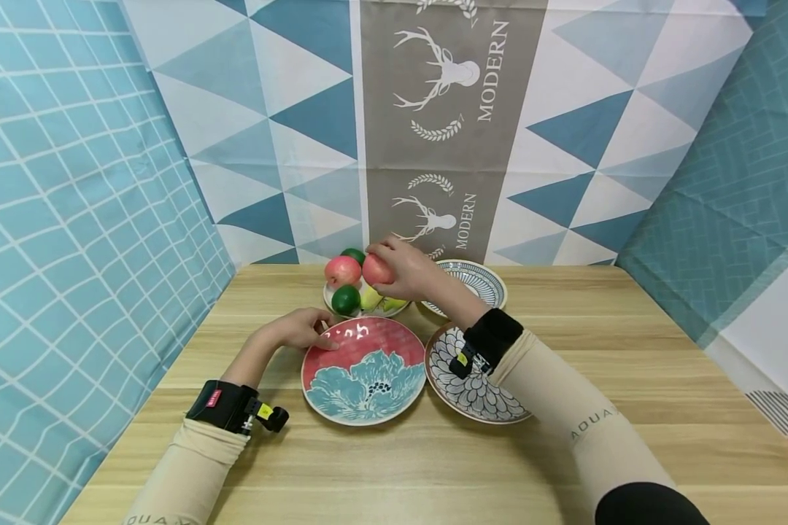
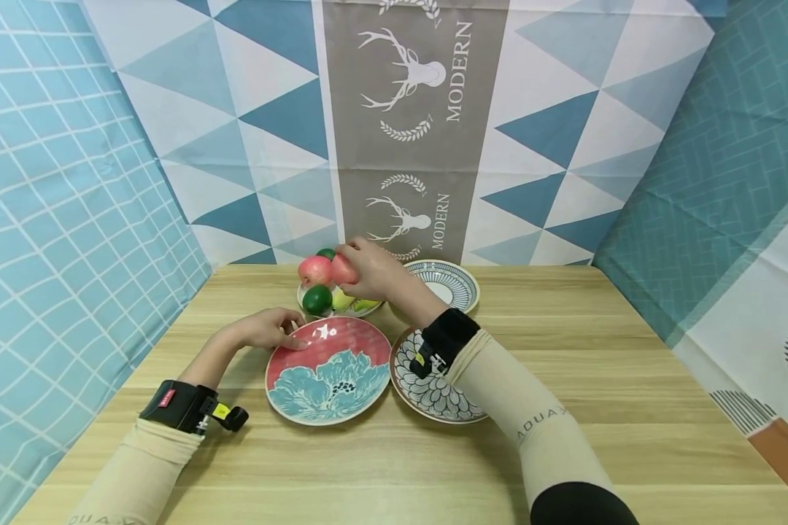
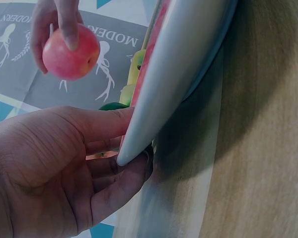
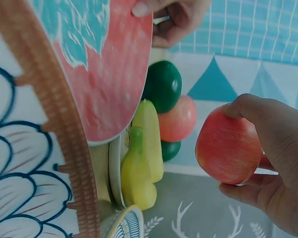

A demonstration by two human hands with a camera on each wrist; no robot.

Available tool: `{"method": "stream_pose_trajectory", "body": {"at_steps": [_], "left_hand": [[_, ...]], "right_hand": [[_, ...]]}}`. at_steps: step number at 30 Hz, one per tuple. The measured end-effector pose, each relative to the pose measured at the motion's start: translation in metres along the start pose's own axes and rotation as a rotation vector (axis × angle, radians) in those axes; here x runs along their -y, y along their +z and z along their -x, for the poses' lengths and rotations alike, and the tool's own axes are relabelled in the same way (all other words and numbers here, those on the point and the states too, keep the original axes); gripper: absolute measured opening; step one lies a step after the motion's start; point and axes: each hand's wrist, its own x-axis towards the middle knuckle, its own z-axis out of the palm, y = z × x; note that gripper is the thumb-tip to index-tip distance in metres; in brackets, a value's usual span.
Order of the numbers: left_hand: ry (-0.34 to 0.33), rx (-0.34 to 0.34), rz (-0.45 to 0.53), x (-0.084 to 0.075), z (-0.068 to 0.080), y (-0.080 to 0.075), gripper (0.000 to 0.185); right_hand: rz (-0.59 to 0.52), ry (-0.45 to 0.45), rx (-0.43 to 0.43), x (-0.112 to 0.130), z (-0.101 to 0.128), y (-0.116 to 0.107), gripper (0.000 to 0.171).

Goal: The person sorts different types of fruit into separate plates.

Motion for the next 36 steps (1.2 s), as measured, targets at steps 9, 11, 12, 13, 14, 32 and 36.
{"method": "stream_pose_trajectory", "body": {"at_steps": [9, 11, 12, 13, 14, 32, 36], "left_hand": [[0.004, 0.017, 0.003, -0.001, 0.001, -0.001, 0.030], [0.016, 0.018, -0.008, -0.001, 0.001, -0.002, 0.030], [0.019, 0.017, -0.012, -0.001, 0.001, -0.002, 0.030], [0.024, 0.018, -0.015, -0.001, 0.001, -0.002, 0.030], [0.021, 0.016, -0.015, 0.000, 0.001, -0.002, 0.030], [0.039, 0.009, -0.061, 0.002, 0.000, -0.002, 0.039], [0.039, 0.022, -0.031, 0.002, 0.001, -0.002, 0.037]], "right_hand": [[-0.005, -0.066, 0.050, 0.029, 0.016, -0.001, 0.074], [0.013, -0.083, 0.059, 0.035, 0.018, -0.002, 0.073], [0.015, -0.090, 0.066, 0.039, 0.019, -0.002, 0.072], [0.022, -0.100, 0.073, 0.042, 0.020, -0.002, 0.071], [0.023, -0.109, 0.079, 0.046, 0.021, -0.002, 0.070], [0.023, -0.269, 0.194, 0.079, 0.040, 0.019, 0.072], [0.049, -0.308, 0.220, 0.087, 0.046, 0.024, 0.071]]}}
